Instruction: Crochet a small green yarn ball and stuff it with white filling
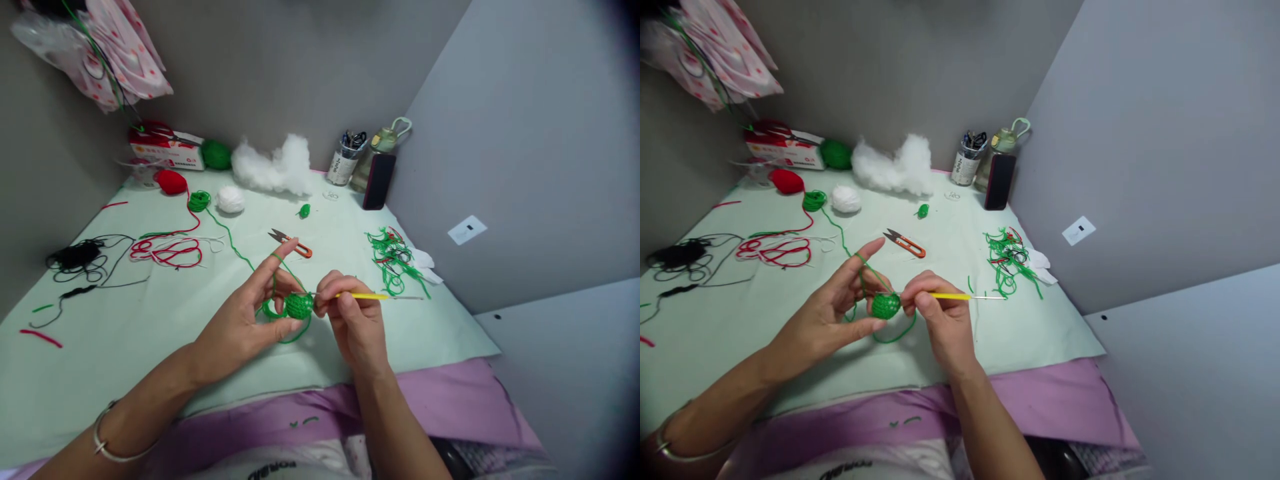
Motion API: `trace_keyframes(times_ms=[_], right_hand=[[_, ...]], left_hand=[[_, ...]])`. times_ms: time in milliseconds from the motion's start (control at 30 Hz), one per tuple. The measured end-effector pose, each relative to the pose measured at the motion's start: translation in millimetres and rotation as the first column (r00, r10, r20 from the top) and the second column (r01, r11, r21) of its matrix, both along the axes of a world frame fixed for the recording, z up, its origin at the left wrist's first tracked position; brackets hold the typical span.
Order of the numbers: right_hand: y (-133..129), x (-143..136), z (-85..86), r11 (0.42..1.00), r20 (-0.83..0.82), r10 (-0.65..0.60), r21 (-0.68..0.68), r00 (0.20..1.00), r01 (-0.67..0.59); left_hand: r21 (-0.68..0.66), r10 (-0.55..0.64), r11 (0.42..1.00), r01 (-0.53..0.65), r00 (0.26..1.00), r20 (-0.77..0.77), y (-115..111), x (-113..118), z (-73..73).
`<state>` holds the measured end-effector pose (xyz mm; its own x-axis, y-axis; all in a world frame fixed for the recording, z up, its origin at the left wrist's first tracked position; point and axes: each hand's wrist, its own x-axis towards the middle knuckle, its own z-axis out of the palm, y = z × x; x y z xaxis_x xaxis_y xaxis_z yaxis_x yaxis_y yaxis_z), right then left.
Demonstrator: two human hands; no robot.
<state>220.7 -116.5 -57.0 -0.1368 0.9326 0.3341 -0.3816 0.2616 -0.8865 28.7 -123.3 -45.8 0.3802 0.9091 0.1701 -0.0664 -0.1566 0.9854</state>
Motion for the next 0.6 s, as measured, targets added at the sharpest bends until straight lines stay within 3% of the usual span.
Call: trace_keyframes(times_ms=[167,267,600], right_hand=[[-3.4,-0.6,1.7,0.990,0.163,-0.142,0.018,0.976,0.141],[-4.2,0.9,2.2,0.993,0.206,-0.114,0.043,0.972,0.107],[3.2,0.0,5.0,0.993,-0.061,0.013,-0.113,0.998,-0.020]], left_hand=[[0.004,0.019,1.000,-0.019,1.000,-0.022,-0.1,2.3,2.3],[-0.007,0.028,1.000,-0.028,0.999,-0.038,0.7,1.7,3.3],[-0.013,-0.030,0.999,0.029,0.998,-0.059,0.6,-5.2,6.8]])
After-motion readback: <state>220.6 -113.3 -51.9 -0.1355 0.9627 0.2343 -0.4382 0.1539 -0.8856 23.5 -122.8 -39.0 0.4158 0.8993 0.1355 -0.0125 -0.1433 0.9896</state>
